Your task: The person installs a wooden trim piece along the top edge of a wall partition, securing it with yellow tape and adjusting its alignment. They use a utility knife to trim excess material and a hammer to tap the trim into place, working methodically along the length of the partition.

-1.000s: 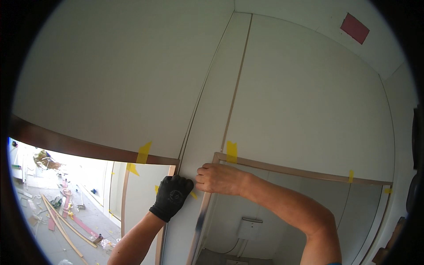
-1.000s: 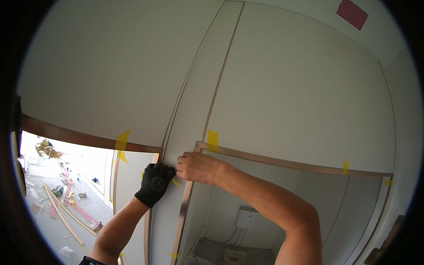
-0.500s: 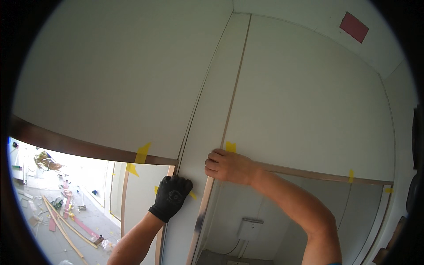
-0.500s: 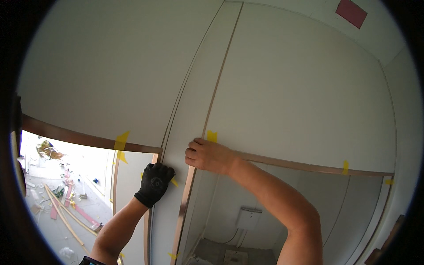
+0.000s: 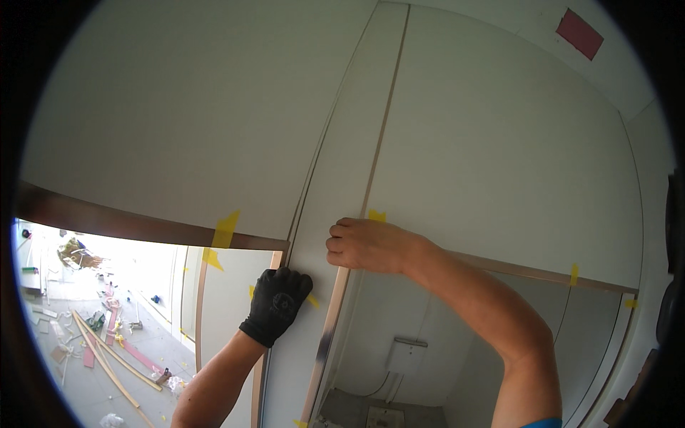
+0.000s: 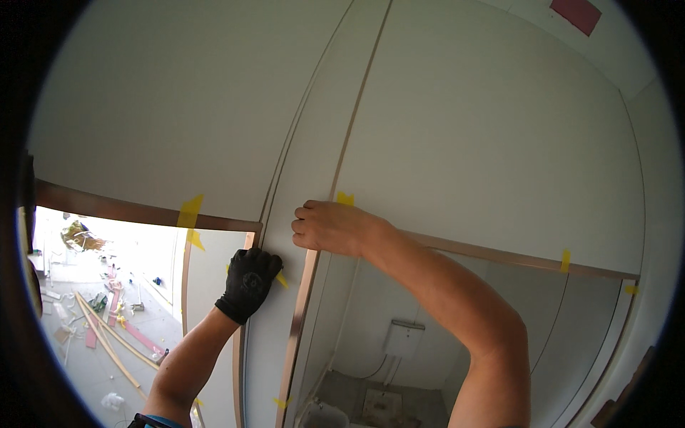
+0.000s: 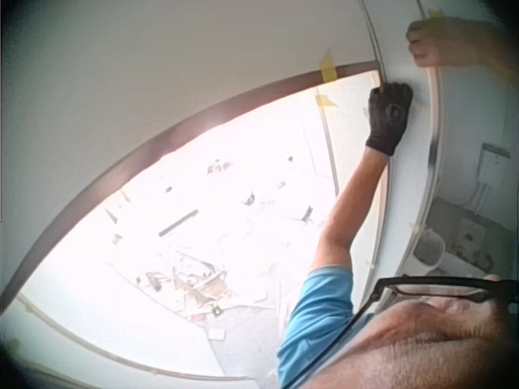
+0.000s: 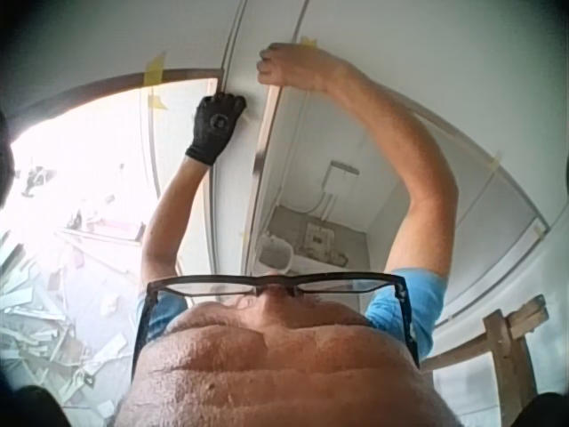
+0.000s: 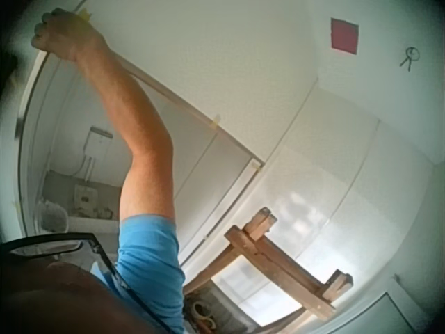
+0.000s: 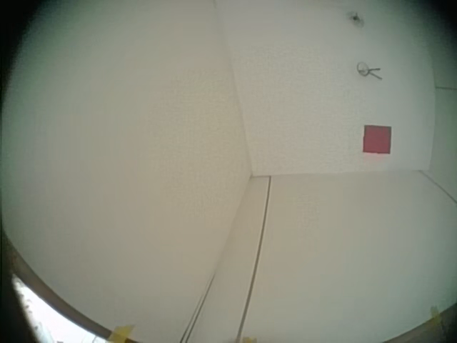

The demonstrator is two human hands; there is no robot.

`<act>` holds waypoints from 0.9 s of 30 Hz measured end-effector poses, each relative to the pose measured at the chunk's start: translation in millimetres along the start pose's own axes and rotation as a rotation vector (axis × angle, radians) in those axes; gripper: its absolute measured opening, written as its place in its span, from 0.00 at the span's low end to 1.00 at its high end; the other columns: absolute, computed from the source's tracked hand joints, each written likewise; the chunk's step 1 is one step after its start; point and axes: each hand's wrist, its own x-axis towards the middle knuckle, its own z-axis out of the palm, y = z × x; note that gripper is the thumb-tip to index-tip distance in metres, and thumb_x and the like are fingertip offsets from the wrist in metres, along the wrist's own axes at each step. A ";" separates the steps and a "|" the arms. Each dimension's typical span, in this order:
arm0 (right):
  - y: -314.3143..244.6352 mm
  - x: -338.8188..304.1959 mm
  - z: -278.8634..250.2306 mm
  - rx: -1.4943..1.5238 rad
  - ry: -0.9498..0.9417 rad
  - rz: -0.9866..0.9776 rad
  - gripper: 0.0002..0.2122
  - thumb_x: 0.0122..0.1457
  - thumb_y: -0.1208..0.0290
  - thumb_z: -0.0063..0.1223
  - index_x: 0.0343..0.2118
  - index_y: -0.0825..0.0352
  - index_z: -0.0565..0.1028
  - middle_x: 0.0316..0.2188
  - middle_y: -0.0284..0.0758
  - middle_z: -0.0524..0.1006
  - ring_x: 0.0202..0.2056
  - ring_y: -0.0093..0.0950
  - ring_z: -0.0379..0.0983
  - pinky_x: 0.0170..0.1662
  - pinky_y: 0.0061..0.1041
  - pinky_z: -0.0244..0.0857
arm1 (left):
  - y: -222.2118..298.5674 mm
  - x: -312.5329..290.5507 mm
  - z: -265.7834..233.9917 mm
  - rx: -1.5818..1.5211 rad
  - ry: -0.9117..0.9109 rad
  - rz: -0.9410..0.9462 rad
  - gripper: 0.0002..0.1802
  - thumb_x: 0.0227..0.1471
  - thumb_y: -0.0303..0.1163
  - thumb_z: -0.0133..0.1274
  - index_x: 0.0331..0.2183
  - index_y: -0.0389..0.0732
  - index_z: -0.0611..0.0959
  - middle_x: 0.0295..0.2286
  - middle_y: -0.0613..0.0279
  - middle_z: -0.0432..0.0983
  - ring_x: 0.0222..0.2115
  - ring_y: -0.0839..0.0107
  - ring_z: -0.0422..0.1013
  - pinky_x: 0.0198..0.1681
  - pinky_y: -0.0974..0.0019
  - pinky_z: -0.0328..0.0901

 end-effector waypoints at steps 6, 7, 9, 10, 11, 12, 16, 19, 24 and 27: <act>1.3 6.7 -0.8 0.001 -0.063 0.002 0.07 0.50 0.80 0.55 0.23 0.63 0.69 0.26 0.29 0.71 0.36 0.28 0.70 0.47 0.25 0.69 | -0.2 -0.4 0.6 0.014 -0.015 -0.017 0.08 0.45 0.32 0.50 0.31 0.44 0.75 0.26 0.61 0.68 0.31 0.62 0.69 0.33 0.58 0.63; 1.4 8.0 -2.2 -0.007 -0.076 0.004 0.07 0.50 0.80 0.55 0.22 0.63 0.69 0.26 0.29 0.72 0.36 0.28 0.70 0.47 0.25 0.69 | -0.1 -0.6 0.5 0.023 -0.024 -0.024 0.07 0.45 0.32 0.50 0.31 0.44 0.75 0.26 0.61 0.68 0.31 0.62 0.69 0.33 0.58 0.63; 2.2 10.7 -0.9 -0.001 -0.094 0.007 0.07 0.50 0.80 0.55 0.22 0.63 0.69 0.26 0.29 0.72 0.36 0.28 0.70 0.46 0.26 0.70 | -0.5 -1.7 0.2 0.019 -0.010 -0.017 0.08 0.45 0.32 0.50 0.32 0.44 0.75 0.27 0.61 0.69 0.31 0.62 0.69 0.33 0.58 0.63; 3.2 11.8 0.7 0.013 -0.097 0.011 0.06 0.51 0.80 0.55 0.22 0.63 0.70 0.26 0.29 0.72 0.36 0.28 0.70 0.46 0.26 0.70 | -0.6 -1.9 -0.3 0.016 -0.004 -0.013 0.08 0.45 0.32 0.50 0.32 0.44 0.75 0.27 0.61 0.69 0.31 0.62 0.69 0.33 0.58 0.63; 3.4 12.4 2.5 0.026 -0.099 0.014 0.06 0.51 0.80 0.55 0.22 0.63 0.70 0.26 0.29 0.72 0.36 0.29 0.70 0.46 0.26 0.70 | -0.3 -0.9 -1.8 0.005 -0.001 -0.016 0.07 0.45 0.32 0.50 0.31 0.44 0.75 0.27 0.61 0.69 0.31 0.62 0.69 0.33 0.58 0.63; 2.7 12.3 4.0 0.031 -0.096 0.009 0.06 0.51 0.80 0.55 0.22 0.64 0.70 0.26 0.29 0.72 0.36 0.29 0.70 0.47 0.26 0.70 | 1.0 0.8 -4.0 -0.006 0.001 -0.018 0.07 0.45 0.31 0.50 0.31 0.44 0.75 0.26 0.61 0.69 0.31 0.61 0.69 0.33 0.58 0.63; 2.9 13.6 10.7 0.024 -0.076 0.016 0.06 0.52 0.79 0.55 0.23 0.63 0.70 0.28 0.30 0.73 0.39 0.30 0.71 0.49 0.28 0.70 | 2.0 2.8 1.2 -0.057 0.023 -0.033 0.05 0.46 0.30 0.50 0.30 0.45 0.76 0.25 0.59 0.71 0.30 0.60 0.70 0.32 0.56 0.64; -7.3 -2.2 0.2 -0.051 -0.014 0.066 0.04 0.54 0.78 0.54 0.30 0.63 0.71 0.33 0.31 0.75 0.42 0.31 0.72 0.51 0.28 0.69 | 5.1 6.0 0.1 -0.030 0.025 -0.061 0.03 0.46 0.30 0.50 0.28 0.45 0.76 0.25 0.59 0.71 0.30 0.59 0.71 0.32 0.55 0.65; -80.2 -22.1 -4.4 0.112 0.461 0.615 0.13 0.57 0.72 0.57 0.44 0.65 0.71 0.40 0.38 0.75 0.46 0.37 0.73 0.50 0.32 0.70 | 11.3 20.0 5.3 -0.263 0.328 -0.408 0.14 0.45 0.20 0.53 0.37 0.43 0.82 0.29 0.55 0.79 0.30 0.52 0.75 0.33 0.56 0.67; -129.9 -22.9 25.8 0.614 0.621 1.022 0.17 0.57 0.66 0.61 0.45 0.68 0.69 0.38 0.41 0.73 0.42 0.39 0.73 0.46 0.35 0.72 | 20.8 57.2 8.1 -1.285 0.354 -0.835 0.09 0.60 0.30 0.49 0.38 0.37 0.81 0.28 0.61 0.81 0.27 0.69 0.76 0.30 0.67 0.67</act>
